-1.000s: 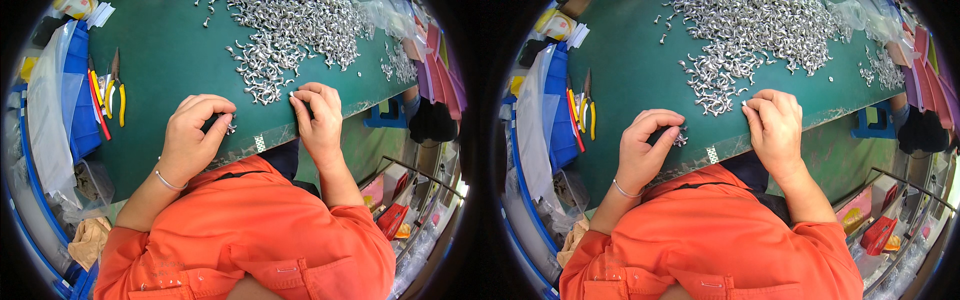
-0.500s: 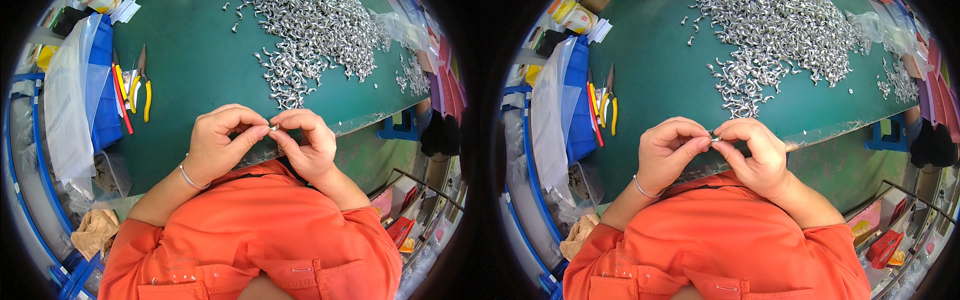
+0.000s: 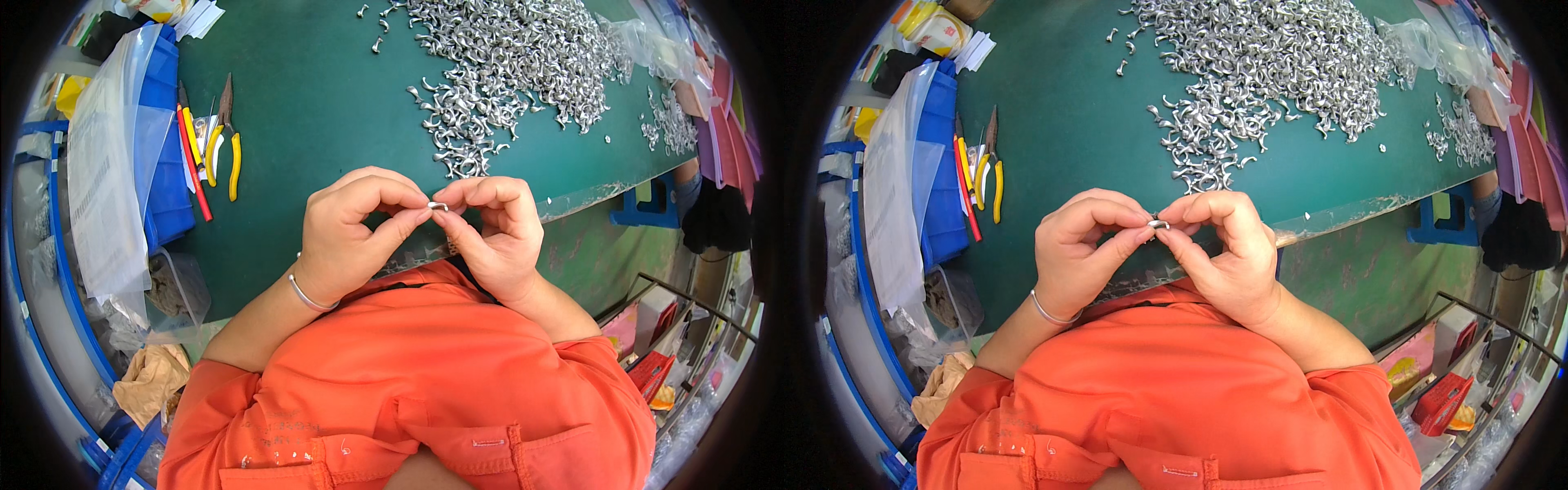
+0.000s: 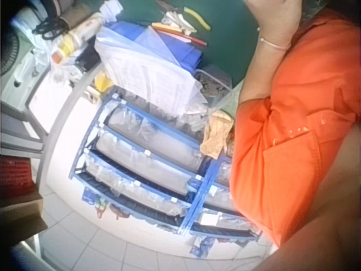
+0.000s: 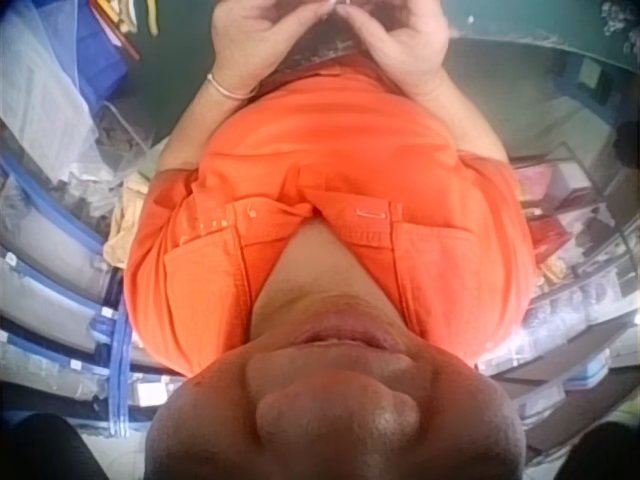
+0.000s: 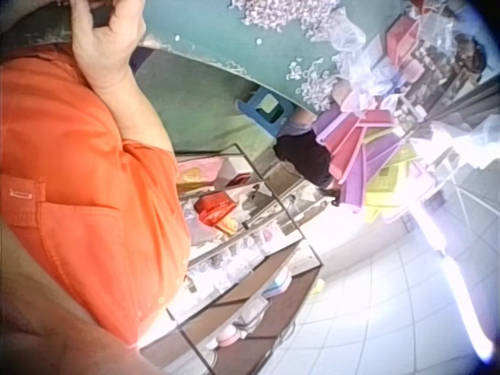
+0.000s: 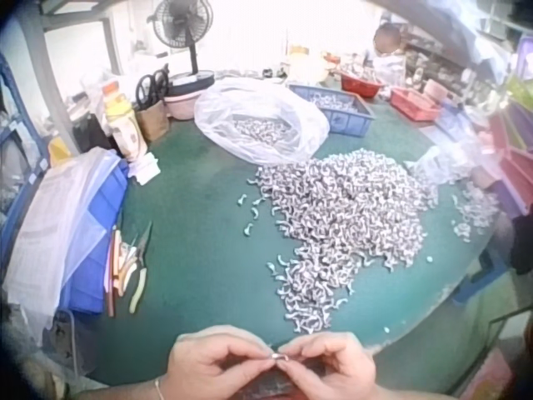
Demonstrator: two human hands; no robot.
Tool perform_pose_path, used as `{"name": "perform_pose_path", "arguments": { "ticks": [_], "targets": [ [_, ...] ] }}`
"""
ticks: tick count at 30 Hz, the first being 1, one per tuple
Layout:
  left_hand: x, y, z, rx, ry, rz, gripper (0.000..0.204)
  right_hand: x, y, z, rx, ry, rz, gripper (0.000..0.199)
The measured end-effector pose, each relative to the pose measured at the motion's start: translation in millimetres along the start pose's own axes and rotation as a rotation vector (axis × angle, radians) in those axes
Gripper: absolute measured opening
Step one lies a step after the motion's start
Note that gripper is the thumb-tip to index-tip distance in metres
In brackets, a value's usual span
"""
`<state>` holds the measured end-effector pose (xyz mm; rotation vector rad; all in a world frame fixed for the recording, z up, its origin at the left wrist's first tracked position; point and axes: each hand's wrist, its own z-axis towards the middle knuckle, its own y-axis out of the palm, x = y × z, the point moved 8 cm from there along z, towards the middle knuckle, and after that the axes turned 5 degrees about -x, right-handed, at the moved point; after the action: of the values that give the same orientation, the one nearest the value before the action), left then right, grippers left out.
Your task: The person picks up small metal parts one at a time from a pile on the workstation and handles them by hand to inspect them.
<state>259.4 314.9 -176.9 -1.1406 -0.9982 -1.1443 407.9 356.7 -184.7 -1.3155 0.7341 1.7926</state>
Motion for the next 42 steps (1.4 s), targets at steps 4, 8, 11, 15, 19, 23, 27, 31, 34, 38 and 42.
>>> {"name": "perform_pose_path", "arguments": {
  "ticks": [4, 8, 11, 15, 19, 23, 27, 31, 34, 38, 42],
  "targets": [
    [10.2, -0.2, -0.7, 0.029, 0.092, 0.132, 0.015, -1.4, -1.9, -1.9, 0.001, -0.009, 0.010, 0.032],
    [17.5, 1.3, -0.1, 0.078, 0.126, 0.173, 0.014, -7.4, -2.3, -2.8, 0.012, -0.046, 0.025, 0.030],
    [23.8, 3.7, 0.1, 0.073, 0.156, 0.220, 0.015, -8.0, -4.1, -6.6, 0.028, -0.035, 0.064, 0.030],
    [42.1, 15.1, 5.9, -0.016, 0.268, 0.346, 0.016, -8.7, -8.2, -7.5, 0.057, -0.038, 0.175, 0.027],
    [56.6, 19.5, 24.2, -0.069, 0.245, 0.413, 0.021, -48.5, -35.4, 21.6, -0.016, -0.342, -0.325, 0.022],
    [44.6, 7.9, 45.7, 0.006, 0.108, 0.415, 0.020, -62.3, -154.6, 82.5, 0.445, -0.554, -0.705, 0.018],
    [33.2, 3.6, 58.8, 0.005, 0.049, 0.431, 0.012, -52.3, -287.5, 142.5, 0.677, -0.402, -1.067, 0.002],
    [20.3, -3.4, 63.7, -0.081, -0.065, 0.568, 0.021, -21.6, -331.2, 173.9, 0.459, -0.173, -1.197, 0.018],
    [14.7, 2.3, 60.6, -0.199, -0.080, 0.703, 0.058, -49.1, -203.6, 144.6, 0.184, -0.228, -1.042, 0.017],
    [0.1, 18.6, 66.3, -0.202, -0.015, 0.701, 0.044, -35.7, -51.1, 67.4, -0.517, -0.082, -0.788, 0.038],
    [-7.6, 21.7, 92.7, -0.079, 0.157, 0.725, 0.022, -6.0, -28.2, 68.4, -0.449, -0.195, -0.872, 0.026]
  ]
}}
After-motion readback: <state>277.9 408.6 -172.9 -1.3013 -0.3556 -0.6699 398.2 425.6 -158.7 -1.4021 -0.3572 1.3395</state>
